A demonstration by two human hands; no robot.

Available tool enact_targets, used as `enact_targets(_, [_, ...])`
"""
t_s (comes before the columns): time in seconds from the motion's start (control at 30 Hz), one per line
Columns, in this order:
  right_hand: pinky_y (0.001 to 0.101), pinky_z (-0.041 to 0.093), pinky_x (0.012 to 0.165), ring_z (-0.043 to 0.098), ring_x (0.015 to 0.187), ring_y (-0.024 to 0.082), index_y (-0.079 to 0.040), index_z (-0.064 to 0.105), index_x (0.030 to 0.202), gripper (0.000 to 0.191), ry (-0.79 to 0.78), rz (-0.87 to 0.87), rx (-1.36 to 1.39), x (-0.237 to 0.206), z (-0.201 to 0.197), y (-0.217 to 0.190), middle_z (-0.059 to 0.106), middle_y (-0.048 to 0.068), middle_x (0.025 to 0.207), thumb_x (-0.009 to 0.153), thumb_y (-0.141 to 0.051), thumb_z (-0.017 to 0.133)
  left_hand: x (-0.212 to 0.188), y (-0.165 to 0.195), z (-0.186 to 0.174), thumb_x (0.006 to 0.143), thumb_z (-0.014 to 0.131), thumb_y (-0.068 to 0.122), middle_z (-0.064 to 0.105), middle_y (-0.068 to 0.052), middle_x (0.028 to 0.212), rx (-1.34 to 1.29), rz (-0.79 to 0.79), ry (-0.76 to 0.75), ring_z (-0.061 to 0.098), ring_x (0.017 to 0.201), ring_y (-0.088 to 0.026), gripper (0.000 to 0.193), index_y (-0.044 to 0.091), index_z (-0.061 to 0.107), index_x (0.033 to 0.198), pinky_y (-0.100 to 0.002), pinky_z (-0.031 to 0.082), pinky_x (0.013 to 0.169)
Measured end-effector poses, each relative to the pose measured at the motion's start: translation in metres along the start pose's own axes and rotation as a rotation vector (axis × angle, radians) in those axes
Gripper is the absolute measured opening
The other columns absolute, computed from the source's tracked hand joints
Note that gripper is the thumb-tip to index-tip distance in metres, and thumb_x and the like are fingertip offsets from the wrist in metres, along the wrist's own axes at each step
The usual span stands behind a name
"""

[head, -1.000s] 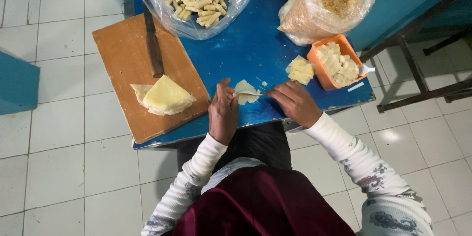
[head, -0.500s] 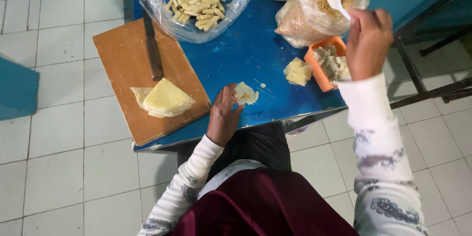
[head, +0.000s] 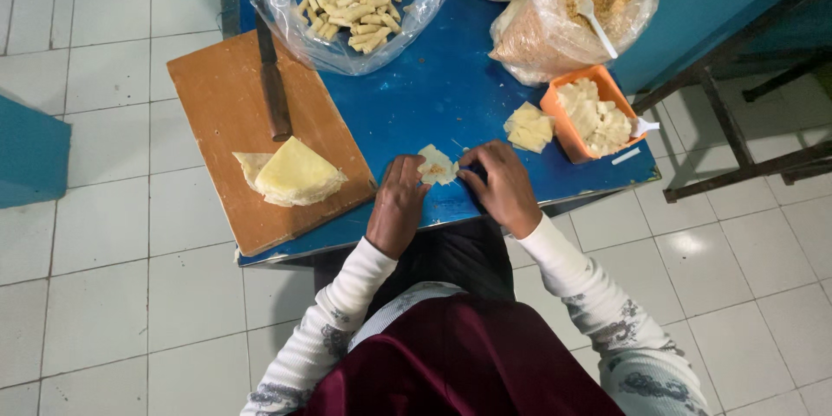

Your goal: The person sits at a blue table and assembles small snack pieces. They spoon brown powder from a plastic bag onto flat folded pieces, fold and press small pieces by hand, and arrange the flat pieces in an overlapping stack on the table while placing finished pieces into an orange container.

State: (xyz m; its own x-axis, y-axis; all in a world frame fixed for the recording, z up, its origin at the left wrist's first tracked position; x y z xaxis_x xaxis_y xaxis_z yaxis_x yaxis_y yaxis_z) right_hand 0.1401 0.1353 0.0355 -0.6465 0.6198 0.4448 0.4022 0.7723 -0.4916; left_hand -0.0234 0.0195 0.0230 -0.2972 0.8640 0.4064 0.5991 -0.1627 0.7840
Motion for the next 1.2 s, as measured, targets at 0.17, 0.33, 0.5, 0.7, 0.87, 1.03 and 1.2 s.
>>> enact_targets(0.17, [0.0385, 0.054, 0.08, 0.07, 0.096, 0.031, -0.007, 0.073, 0.104, 0.009, -0.039, 0.105, 0.158, 0.001, 0.007, -0.009, 0.073, 0.009, 0.102, 0.095, -0.005, 0.071, 0.003, -0.002, 0.002, 0.084, 0.07, -0.005, 0.06, -0.019, 0.115, 0.054, 0.082, 0.038, 0.061, 0.107, -0.039, 0.036, -0.003, 0.058, 0.118, -0.044, 0.052, 0.088])
enact_targets(0.33, [0.0379, 0.055, 0.085, 0.071, 0.102, 0.031, -0.006, 0.069, 0.114, 0.025, -0.095, 0.011, 0.227, 0.001, 0.006, -0.016, 0.072, 0.011, 0.111, 0.09, -0.002, 0.07, 0.006, -0.006, 0.003, 0.089, 0.066, -0.006, 0.06, -0.019, 0.115, 0.049, 0.095, 0.031, 0.061, 0.109, -0.038, 0.025, -0.004, 0.061, 0.113, -0.043, 0.052, 0.089])
enact_targets(0.5, [0.0427, 0.05, 0.092, 0.067, 0.109, 0.032, -0.007, 0.065, 0.117, 0.033, -0.118, -0.144, 0.153, 0.003, 0.006, -0.017, 0.071, 0.01, 0.116, 0.085, -0.006, 0.076, 0.006, -0.004, 0.003, 0.087, 0.064, -0.008, 0.059, -0.018, 0.111, 0.077, 0.118, 0.032, 0.061, 0.106, -0.037, 0.024, -0.003, 0.063, 0.11, -0.043, 0.052, 0.087])
enact_targets(0.7, [0.0428, 0.049, 0.092, 0.065, 0.111, 0.034, -0.005, 0.064, 0.117, 0.033, -0.09, -0.218, 0.069, 0.007, 0.011, -0.013, 0.066, 0.012, 0.12, 0.087, -0.011, 0.076, 0.008, -0.002, 0.002, 0.088, 0.059, -0.012, 0.058, -0.018, 0.107, 0.078, 0.14, 0.037, 0.061, 0.102, -0.036, 0.023, -0.005, 0.064, 0.109, -0.044, 0.052, 0.084])
enact_targets(0.87, [0.0407, 0.051, 0.087, 0.067, 0.104, 0.03, -0.006, 0.069, 0.108, 0.015, -0.113, -0.156, 0.077, 0.015, 0.017, -0.004, 0.066, 0.011, 0.115, 0.094, -0.009, 0.074, 0.012, -0.005, 0.009, 0.084, 0.056, -0.016, 0.058, -0.018, 0.103, 0.213, 0.157, 0.08, 0.06, 0.1, -0.035, 0.02, -0.006, 0.062, 0.1, -0.044, 0.051, 0.084])
enact_targets(1.03, [0.0385, 0.053, 0.077, 0.066, 0.089, 0.03, -0.004, 0.069, 0.102, 0.012, -0.099, -0.094, 0.198, 0.025, 0.022, 0.001, 0.062, 0.015, 0.103, 0.09, -0.004, 0.071, 0.023, -0.01, 0.018, 0.085, 0.059, -0.009, 0.057, -0.017, 0.094, 0.369, 0.18, 0.133, 0.057, 0.091, -0.036, 0.009, -0.003, 0.06, 0.091, -0.045, 0.05, 0.081])
enact_targets(1.2, [0.0399, 0.052, 0.075, 0.066, 0.086, 0.03, -0.003, 0.066, 0.1, 0.009, -0.097, -0.006, 0.164, 0.024, 0.025, -0.003, 0.065, 0.013, 0.096, 0.094, -0.007, 0.071, 0.03, -0.019, 0.016, 0.09, 0.058, -0.004, 0.058, -0.016, 0.094, 0.281, 0.174, 0.069, 0.058, 0.092, -0.037, 0.003, -0.001, 0.06, 0.091, -0.047, 0.049, 0.08])
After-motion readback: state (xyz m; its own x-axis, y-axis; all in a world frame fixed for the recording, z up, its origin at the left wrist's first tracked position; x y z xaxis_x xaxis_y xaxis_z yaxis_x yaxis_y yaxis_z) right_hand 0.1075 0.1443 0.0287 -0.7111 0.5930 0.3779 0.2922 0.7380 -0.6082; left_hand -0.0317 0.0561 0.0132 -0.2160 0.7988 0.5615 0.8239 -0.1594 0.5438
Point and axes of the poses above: each hand's wrist, its own x-axis towards the middle knuckle, its own z-axis out of the palm, y = z × x, the point moved 1 cm from there along x, towards the middle knuckle
